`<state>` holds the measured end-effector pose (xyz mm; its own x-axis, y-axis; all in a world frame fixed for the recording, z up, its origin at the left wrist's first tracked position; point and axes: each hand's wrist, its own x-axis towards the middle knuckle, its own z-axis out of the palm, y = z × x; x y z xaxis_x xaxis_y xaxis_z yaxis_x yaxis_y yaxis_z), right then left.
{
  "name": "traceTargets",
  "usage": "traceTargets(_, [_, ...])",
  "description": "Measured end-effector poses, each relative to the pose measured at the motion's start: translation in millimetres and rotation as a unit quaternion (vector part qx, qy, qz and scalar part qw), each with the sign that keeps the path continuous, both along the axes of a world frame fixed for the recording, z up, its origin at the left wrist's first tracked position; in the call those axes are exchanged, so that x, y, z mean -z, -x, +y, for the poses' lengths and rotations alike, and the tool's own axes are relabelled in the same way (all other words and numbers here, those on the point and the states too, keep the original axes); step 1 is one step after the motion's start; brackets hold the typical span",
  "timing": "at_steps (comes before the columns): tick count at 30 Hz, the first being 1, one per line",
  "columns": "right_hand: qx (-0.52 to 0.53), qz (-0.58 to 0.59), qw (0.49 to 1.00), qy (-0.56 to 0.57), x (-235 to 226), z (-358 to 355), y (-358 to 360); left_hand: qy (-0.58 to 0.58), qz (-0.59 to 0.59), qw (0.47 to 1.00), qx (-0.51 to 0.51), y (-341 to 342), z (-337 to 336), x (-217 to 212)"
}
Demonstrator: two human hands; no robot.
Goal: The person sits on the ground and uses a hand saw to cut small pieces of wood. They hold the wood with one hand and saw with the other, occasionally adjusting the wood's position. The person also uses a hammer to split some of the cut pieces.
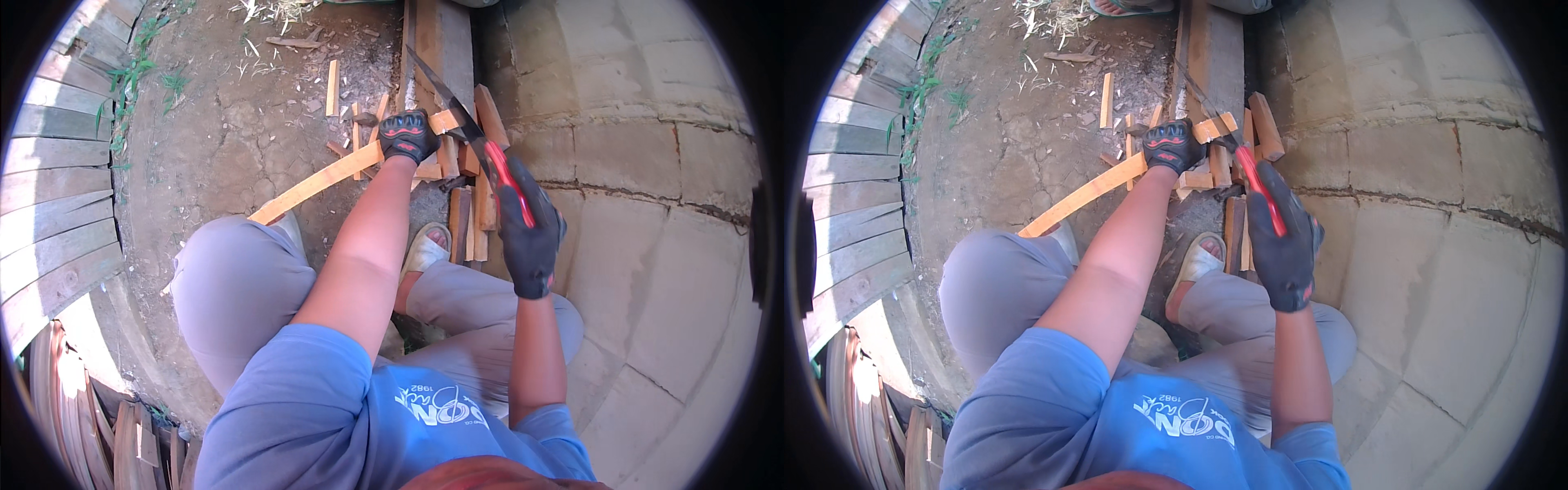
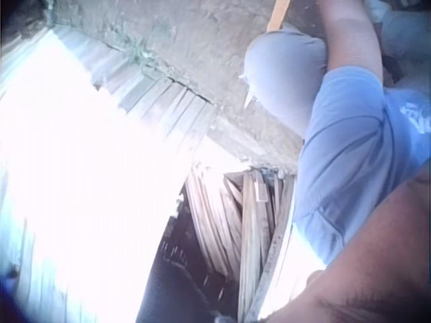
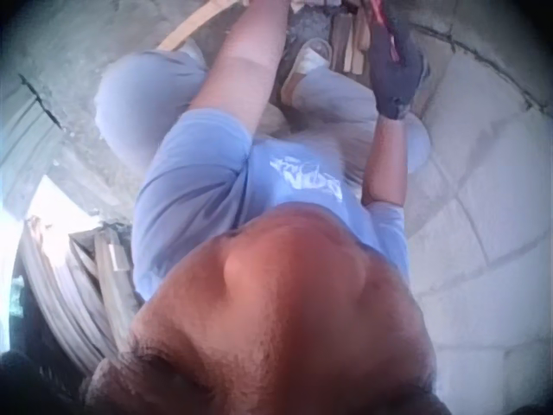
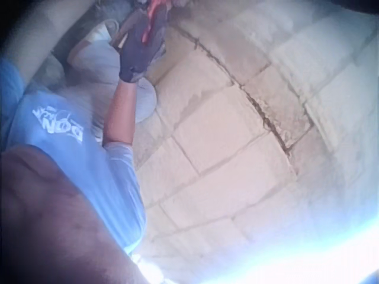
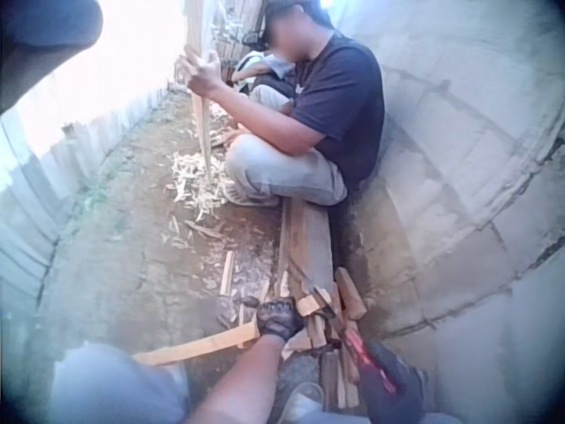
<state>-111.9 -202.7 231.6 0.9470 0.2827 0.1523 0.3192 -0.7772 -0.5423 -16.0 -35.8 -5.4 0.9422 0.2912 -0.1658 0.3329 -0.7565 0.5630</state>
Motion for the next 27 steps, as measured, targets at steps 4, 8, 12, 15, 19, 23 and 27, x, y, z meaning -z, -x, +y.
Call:
traceTargets(4, [0.012, 0.061, 0.998, -0.020, 37, 22, -43, 0.006, 0.005, 1.000, 0.003, -1, -1, 3])
traceTargets(8, [-0.004, 0.043, 0.999, -0.004, 55, 23, -48, -0.007, 0.000, 1.000, -0.003, -2, 0, 11])
traceTargets(12, [-0.010, 0.048, 0.999, -0.001, 49, 16, -37, -0.001, 0.005, 1.000, 0.004, -2, 1, 10])
traceTargets(15, [0.003, 0.051, 0.999, 0.018, 37, 0, -24, 0.013, 0.011, 1.000, 0.011, -2, 2, -1])
traceTargets(19, [0.040, 0.099, 0.993, 0.055, 1, -10, -1, 0.012, -0.008, 1.000, 0.008, 0, 5, -2])
traceTargets(23, [0.056, 0.113, 0.991, 0.035, -9, -15, 7, -0.007, -0.023, 1.000, 0.012, 1, 4, 3])
traceTargets(27, [-0.031, 0.022, 0.991, 0.129, 15, 0, -14, 0.001, -0.011, 1.000, 0.014, 0, 0, 4])
